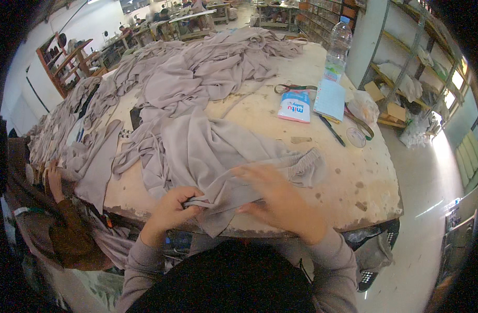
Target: The person trims excess fabric around a sewn label on a light gray garment using small scissors. The person repeatedly cuts small sections of fabric near the label, then inspects the area before continuing to trim.
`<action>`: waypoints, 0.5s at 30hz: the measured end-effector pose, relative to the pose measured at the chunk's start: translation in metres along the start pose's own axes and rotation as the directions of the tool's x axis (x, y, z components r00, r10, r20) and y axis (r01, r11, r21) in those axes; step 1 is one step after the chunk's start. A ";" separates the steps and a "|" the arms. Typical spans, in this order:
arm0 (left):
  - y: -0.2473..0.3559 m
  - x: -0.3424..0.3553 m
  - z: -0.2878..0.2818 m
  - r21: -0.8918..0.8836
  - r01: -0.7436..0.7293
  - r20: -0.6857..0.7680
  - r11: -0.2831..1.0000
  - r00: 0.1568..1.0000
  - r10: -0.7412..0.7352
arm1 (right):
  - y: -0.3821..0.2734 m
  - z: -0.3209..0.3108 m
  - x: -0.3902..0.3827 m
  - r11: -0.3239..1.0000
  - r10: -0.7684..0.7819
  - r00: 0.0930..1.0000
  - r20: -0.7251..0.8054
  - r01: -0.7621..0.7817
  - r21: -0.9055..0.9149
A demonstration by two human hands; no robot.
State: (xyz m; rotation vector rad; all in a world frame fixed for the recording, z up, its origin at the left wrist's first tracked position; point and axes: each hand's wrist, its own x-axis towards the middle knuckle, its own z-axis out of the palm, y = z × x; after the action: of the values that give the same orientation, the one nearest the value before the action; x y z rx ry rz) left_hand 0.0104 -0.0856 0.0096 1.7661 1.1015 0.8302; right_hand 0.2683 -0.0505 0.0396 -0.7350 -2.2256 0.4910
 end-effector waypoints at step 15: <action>-0.034 -0.020 -0.103 0.216 0.098 -0.384 0.971 0.923 -0.008 | 0.174 -0.098 -0.017 0.720 0.496 0.587 -0.640 -0.690 -0.074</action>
State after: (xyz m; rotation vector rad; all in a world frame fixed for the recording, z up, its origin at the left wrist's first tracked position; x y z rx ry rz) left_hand -0.0970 -0.0627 0.0181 1.7968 1.5497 1.0779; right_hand 0.4126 0.0835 0.0017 -1.6147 -1.4236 0.1616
